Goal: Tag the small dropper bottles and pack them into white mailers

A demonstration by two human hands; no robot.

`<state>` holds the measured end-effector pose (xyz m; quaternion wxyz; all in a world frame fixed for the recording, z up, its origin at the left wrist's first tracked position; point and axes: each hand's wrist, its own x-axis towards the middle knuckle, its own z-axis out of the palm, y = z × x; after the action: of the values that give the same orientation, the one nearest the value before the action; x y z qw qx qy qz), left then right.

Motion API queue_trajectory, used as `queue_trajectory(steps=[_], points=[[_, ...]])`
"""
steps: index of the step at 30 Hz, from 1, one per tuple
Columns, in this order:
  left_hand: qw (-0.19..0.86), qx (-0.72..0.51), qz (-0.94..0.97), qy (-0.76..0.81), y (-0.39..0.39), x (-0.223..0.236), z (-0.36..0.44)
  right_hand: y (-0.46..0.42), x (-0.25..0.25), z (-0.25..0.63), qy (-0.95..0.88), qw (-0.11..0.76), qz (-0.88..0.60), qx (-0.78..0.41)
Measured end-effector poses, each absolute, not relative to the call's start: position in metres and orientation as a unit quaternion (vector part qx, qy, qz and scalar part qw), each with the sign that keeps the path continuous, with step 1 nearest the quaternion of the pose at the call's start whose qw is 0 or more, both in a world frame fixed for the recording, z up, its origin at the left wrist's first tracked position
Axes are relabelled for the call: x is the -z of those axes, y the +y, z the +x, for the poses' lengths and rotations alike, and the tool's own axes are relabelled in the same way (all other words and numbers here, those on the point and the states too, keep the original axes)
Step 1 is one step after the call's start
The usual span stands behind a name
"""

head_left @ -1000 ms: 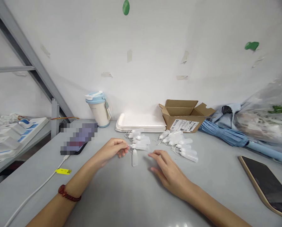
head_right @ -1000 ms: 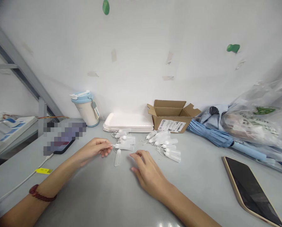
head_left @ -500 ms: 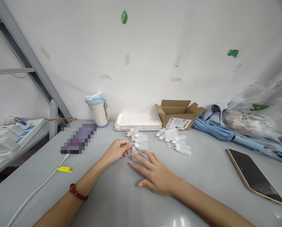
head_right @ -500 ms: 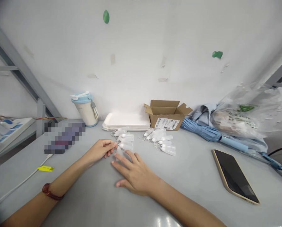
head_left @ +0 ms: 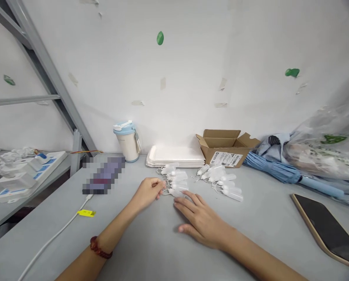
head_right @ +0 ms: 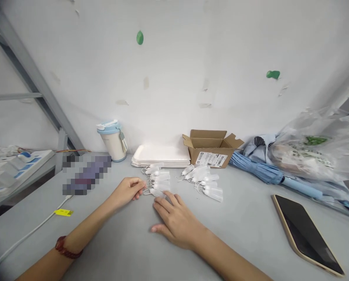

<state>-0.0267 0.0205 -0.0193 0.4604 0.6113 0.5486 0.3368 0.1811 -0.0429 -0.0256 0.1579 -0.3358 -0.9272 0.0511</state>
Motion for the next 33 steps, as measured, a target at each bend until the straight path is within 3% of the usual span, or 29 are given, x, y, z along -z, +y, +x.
queue_trajectory(steps=[17,21,26,33], points=[[0.205,-0.236,0.855,0.415,-0.014,0.028,-0.004,-0.031,0.024,0.198,-0.919,0.215,-0.33,-0.032],[0.186,-0.199,0.875,0.401,-0.016,0.03,-0.002,-0.017,0.023,0.215,-0.911,0.229,-0.343,0.029],[0.179,-0.208,0.873,0.404,-0.016,0.028,-0.002,0.007,0.018,0.253,-0.851,0.218,-0.459,0.136],[0.176,-0.245,0.849,0.434,-0.013,0.024,-0.005,0.02,0.02,0.273,-0.813,0.227,-0.521,0.124]])
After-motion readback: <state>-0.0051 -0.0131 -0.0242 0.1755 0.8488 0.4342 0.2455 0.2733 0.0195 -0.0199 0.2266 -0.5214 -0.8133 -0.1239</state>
